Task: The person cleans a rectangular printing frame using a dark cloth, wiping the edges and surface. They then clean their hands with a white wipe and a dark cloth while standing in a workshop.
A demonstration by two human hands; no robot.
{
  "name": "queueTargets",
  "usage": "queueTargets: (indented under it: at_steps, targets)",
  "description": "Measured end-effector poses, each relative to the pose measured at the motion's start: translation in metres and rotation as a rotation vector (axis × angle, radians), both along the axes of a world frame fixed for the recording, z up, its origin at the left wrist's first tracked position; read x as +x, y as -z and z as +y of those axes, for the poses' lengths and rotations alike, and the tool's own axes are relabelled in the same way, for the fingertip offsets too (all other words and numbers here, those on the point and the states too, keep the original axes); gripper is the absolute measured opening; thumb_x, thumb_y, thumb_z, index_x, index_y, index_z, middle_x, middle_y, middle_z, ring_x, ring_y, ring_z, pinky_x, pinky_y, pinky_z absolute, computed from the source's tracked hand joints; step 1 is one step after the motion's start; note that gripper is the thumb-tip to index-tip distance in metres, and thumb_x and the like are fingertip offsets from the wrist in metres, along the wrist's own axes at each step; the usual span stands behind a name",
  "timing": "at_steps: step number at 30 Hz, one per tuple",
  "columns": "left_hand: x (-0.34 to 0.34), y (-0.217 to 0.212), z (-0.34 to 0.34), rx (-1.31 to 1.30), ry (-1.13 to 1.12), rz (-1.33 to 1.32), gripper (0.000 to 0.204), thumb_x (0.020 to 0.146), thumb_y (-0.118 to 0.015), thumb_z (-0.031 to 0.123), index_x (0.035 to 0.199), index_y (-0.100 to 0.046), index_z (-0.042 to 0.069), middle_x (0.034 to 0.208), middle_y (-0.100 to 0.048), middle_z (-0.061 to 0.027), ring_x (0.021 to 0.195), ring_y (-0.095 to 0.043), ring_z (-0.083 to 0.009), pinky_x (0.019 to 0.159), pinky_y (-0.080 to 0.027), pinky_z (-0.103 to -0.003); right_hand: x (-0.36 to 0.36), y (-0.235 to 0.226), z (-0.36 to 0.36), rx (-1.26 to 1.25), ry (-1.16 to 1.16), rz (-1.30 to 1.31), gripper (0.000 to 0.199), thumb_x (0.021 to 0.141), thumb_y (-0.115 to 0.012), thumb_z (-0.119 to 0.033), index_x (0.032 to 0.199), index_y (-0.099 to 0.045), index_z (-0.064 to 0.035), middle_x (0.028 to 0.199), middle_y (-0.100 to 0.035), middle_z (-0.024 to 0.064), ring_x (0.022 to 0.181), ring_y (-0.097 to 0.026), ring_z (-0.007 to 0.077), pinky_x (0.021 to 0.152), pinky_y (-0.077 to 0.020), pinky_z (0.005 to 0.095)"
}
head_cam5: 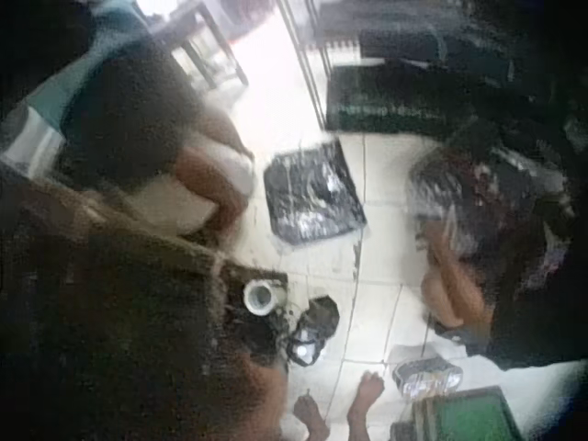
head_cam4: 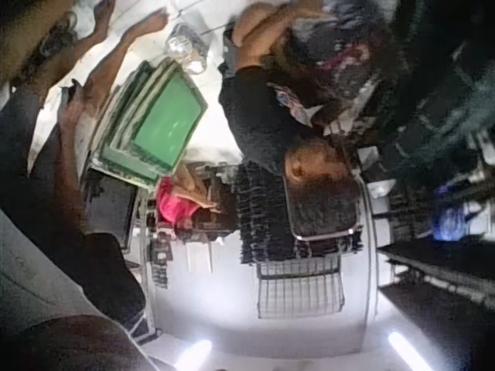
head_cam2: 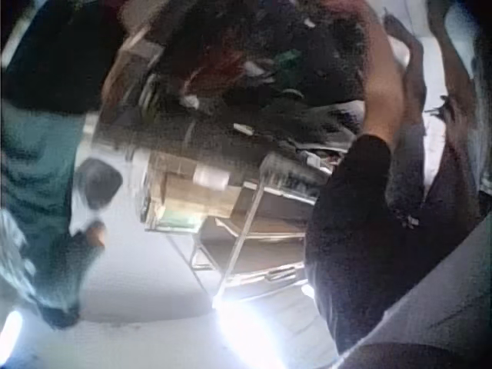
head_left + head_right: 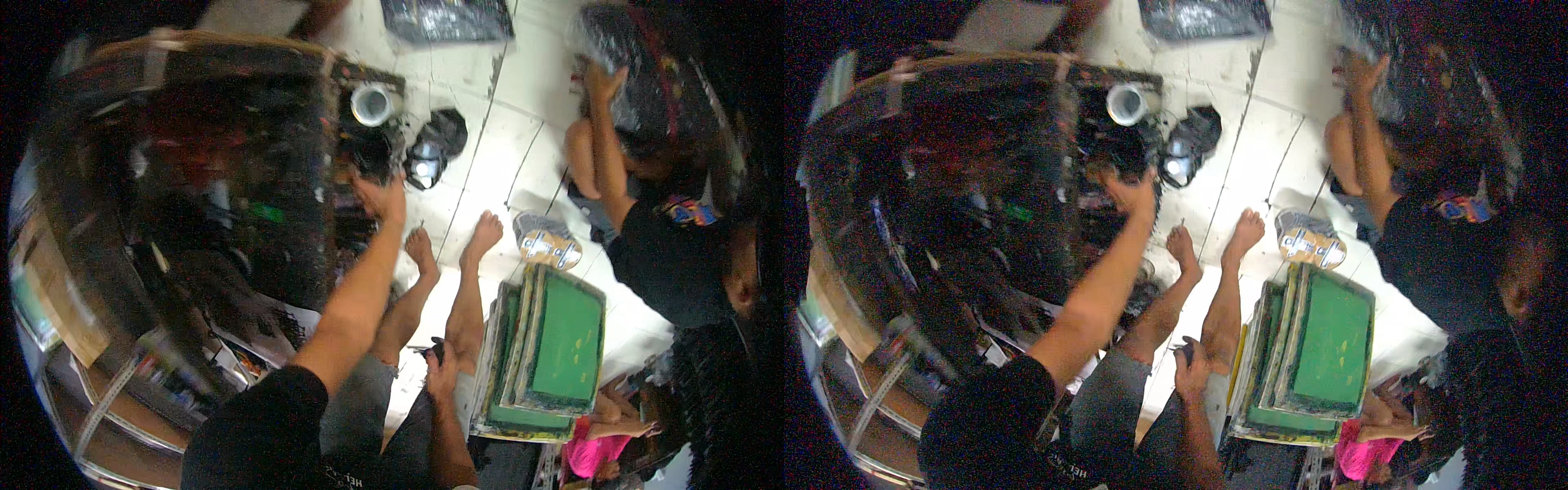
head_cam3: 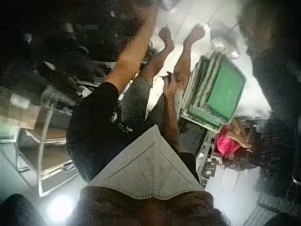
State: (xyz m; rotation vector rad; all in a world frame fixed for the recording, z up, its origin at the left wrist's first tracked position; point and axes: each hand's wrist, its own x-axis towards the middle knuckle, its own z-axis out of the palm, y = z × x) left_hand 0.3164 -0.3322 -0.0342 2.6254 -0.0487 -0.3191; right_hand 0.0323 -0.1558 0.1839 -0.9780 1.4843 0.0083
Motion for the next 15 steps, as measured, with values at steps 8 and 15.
queueTargets:
  at_steps: [8,15]
  targets:
    - [-0.144,-0.196,0.069,-0.506,0.028,0.171,0.081,0.074,-0.078,0.008,0.14,-0.032,-0.002,0.134,-0.045,-0.0212,0.122,-0.048,-0.0342,0.103,-0.041,-0.044,0.004,-0.061,-0.066,-0.245,-0.187,-0.023,0.046,0.087,-0.058,-0.012,0.127,-0.041,0.001,0.104,-0.058,0.0214,0.096,-0.058,0.0339,0.086,-0.0453,0.0436]
    - [-0.102,-0.487,0.091,-0.962,0.645,0.516,0.069,0.079,-0.078,0.01,0.139,-0.044,0.004,0.121,-0.061,-0.0144,0.108,-0.061,-0.0194,0.089,-0.049,-0.029,0.014,-0.176,-0.172,-0.237,-0.164,-0.199,0.028,0.087,-0.065,-0.016,0.109,-0.061,0.0014,0.096,-0.066,0.0135,0.086,-0.064,0.0234,0.078,-0.0518,0.0362]
